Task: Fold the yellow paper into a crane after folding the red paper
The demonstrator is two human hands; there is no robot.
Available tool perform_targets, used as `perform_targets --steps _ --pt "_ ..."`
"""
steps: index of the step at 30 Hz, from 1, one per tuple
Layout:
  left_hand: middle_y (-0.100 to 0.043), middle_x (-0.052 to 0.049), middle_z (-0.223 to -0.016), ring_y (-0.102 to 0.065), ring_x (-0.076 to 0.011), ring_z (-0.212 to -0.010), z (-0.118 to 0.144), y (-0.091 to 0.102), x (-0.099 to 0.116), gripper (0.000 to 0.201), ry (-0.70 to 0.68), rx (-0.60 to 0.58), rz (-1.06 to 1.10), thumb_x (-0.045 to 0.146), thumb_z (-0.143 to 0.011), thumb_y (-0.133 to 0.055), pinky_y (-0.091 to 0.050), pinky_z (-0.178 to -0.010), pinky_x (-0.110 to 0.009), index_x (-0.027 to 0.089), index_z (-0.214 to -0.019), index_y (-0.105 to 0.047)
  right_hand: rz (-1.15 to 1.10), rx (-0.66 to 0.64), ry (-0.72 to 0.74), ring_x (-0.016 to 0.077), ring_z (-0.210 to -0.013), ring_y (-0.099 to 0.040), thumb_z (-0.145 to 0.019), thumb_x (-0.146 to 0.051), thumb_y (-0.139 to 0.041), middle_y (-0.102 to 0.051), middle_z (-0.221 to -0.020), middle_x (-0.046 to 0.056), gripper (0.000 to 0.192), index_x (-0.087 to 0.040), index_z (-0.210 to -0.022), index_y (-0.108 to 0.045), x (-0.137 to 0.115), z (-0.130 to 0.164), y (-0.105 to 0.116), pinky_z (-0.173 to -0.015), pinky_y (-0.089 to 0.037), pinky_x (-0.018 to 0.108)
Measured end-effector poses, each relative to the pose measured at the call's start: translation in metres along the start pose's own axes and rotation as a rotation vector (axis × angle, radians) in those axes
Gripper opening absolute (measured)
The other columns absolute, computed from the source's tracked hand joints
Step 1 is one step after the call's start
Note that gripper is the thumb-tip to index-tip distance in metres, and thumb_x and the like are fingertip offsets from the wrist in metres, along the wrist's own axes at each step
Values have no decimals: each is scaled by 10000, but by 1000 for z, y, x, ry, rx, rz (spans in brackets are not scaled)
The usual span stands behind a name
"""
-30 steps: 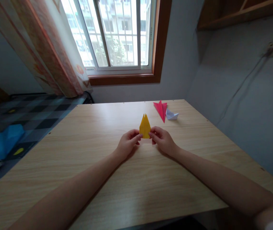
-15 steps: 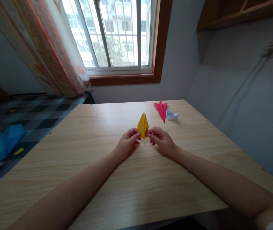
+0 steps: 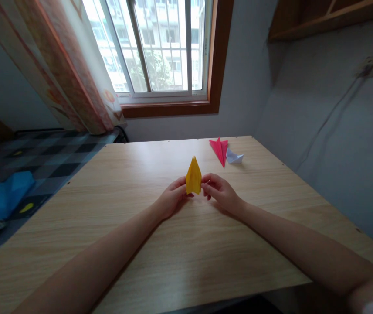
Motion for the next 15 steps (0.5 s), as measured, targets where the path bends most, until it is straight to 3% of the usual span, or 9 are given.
perform_targets --steps 15 --pt "-721 -65 -1001 -631 -174 -874 1 -1 0 317 56 -66 17 262 -748 -746 -456 -781 -270 182 -1055 -734 -93 -36 -32 100 -544 -540 -794 -463 -740 -606 -688 -31 309 -200 -917 -635 0 -1 -2 -507 -459 235"
Point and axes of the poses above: each hand's wrist, its own z-axis away from the middle knuckle, its own y-axis out of the back of the hand, x = y × z, the point moved 4 cm from there along -z, towards the middle knuckle
